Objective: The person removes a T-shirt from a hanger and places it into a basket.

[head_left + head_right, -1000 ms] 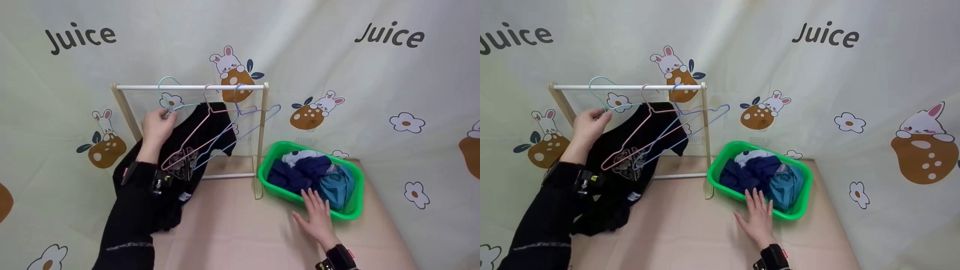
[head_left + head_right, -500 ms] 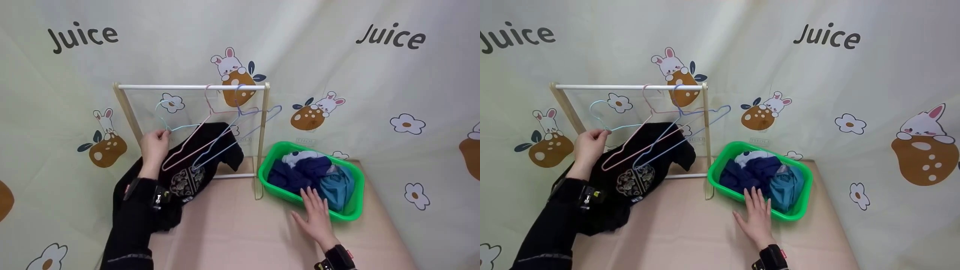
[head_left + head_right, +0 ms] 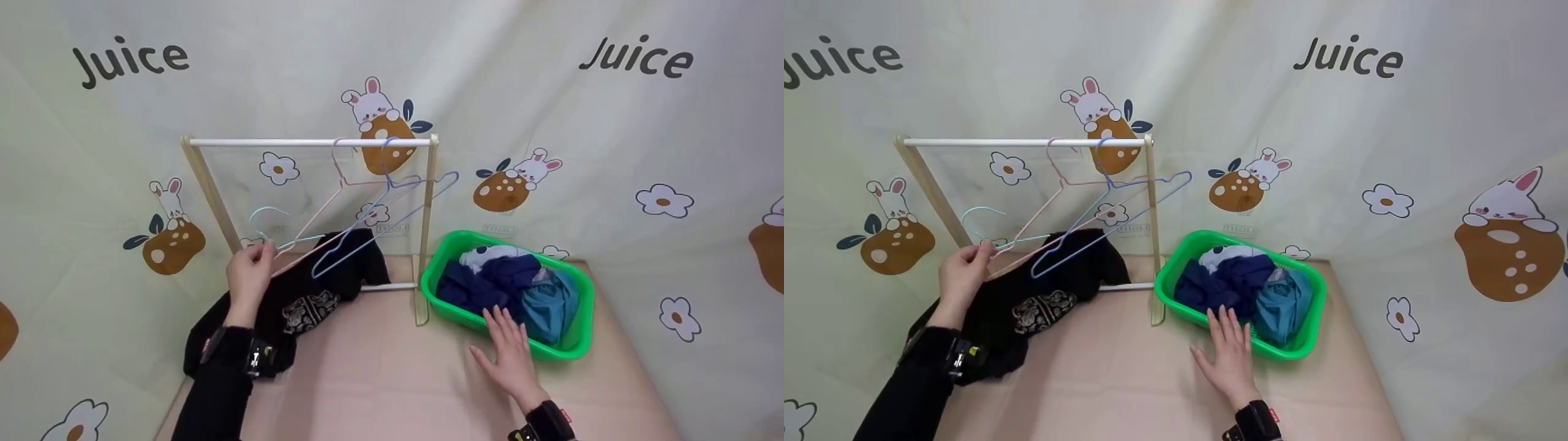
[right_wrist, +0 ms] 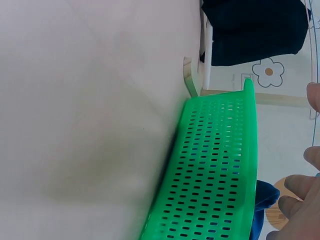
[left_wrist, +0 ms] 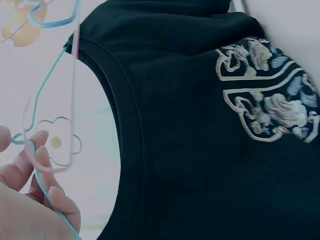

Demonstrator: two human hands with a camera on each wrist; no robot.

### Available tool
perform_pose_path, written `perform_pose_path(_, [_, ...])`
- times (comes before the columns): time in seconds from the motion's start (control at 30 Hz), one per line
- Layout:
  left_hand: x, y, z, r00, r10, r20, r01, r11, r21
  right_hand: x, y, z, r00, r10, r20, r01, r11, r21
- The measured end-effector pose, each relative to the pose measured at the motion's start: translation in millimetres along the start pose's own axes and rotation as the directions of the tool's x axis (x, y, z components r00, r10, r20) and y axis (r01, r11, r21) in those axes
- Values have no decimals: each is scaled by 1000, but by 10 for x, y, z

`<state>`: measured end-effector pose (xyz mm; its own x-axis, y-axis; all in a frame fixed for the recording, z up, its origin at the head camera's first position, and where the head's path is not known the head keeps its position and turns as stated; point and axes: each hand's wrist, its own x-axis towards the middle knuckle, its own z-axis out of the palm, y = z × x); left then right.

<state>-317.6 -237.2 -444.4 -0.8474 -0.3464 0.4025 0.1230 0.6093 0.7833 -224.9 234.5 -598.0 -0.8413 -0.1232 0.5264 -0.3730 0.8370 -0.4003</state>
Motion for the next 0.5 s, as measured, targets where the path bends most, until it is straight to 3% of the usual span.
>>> perform_pose_path(0.3, [-281,-350,19,998,-40,-46,37,998,-59,-2,-27,35,999,5,35,-5,1000,16])
perform_pose_path(0.5, [-490,-543,79,995,-38,-96,28,994,-109,8,-52,62,999,-15,28,14,1000,24])
